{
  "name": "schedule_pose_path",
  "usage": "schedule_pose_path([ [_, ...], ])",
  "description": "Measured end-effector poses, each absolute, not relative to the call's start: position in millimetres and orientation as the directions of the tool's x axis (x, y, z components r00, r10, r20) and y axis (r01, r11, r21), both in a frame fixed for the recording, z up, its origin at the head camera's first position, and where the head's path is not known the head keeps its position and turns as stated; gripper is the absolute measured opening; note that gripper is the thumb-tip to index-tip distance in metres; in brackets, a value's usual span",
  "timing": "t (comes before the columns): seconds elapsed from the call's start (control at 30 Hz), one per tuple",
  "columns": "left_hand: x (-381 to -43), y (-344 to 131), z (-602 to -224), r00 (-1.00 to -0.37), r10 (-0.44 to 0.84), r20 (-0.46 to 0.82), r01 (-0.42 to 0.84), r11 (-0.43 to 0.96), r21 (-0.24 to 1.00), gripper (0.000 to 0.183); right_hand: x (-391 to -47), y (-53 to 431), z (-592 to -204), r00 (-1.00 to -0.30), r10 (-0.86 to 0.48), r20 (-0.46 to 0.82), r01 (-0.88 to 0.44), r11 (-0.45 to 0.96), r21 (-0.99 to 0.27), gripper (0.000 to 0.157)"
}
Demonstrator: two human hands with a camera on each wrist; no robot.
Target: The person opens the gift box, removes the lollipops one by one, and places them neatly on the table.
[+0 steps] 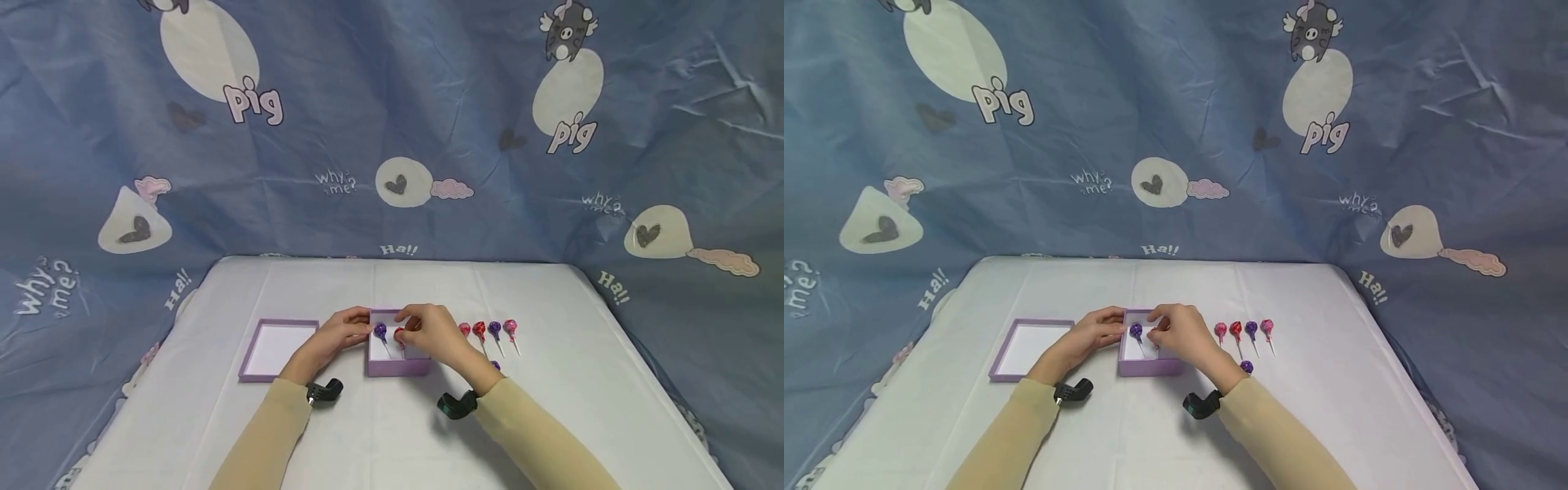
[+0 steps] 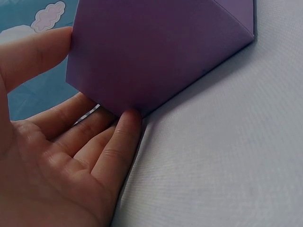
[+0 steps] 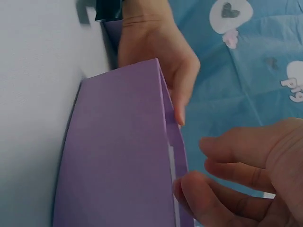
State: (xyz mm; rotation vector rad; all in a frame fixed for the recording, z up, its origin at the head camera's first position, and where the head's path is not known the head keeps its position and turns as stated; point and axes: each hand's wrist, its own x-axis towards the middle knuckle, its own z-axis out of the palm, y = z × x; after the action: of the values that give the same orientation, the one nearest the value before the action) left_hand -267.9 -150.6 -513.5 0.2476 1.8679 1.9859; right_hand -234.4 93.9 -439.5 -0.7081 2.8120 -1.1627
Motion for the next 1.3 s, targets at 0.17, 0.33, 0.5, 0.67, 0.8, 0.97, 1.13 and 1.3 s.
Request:
schedule_pose_path([
  [0.17, -268, -151, -512, -0.906, 0.4, -0.14, -0.163, -0.026, 0.986, 0.054, -241, 86, -444, -0.882, -0.446, 0.153, -0.435, 0.643, -0.63, 0.022],
  [0.33, -269, -151, -512, -0.904, 0.404, -0.141, -0.165, -0.026, 0.986, 0.054, -247, 82, -450, -0.876, -0.466, 0.125, -0.441, 0.67, -0.597, 0.023],
  [0.5, -269, -152, -513, -0.901, 0.412, -0.136, -0.162, -0.028, 0.986, 0.052, -250, 80, -454, -0.866, -0.487, 0.118, -0.46, 0.681, -0.57, 0.025],
  [0.67, -269, -152, -513, -0.902, 0.41, -0.132, -0.158, -0.029, 0.987, 0.051, -252, 78, -455, -0.862, -0.494, 0.114, -0.467, 0.687, -0.557, 0.028],
  [0.8, -268, -152, -513, -0.903, 0.409, -0.133, -0.159, -0.03, 0.987, 0.051, -254, 77, -457, -0.866, -0.491, 0.095, -0.457, 0.698, -0.551, 0.031],
  [0.97, -268, -152, -514, -0.907, 0.4, -0.131, -0.161, -0.043, 0.986, 0.05, -257, 74, -461, -0.861, -0.499, 0.097, -0.473, 0.716, -0.514, 0.034],
  [1.13, -268, -152, -516, -0.907, 0.402, -0.127, -0.152, -0.03, 0.988, 0.049, -256, 73, -465, -0.862, -0.485, 0.146, -0.496, 0.75, -0.438, 0.031],
  [1.3, -268, -152, -517, -0.906, 0.406, -0.124, -0.15, -0.035, 0.988, 0.05, -255, 71, -466, -0.859, -0.482, 0.172, -0.509, 0.773, -0.378, 0.031],
])
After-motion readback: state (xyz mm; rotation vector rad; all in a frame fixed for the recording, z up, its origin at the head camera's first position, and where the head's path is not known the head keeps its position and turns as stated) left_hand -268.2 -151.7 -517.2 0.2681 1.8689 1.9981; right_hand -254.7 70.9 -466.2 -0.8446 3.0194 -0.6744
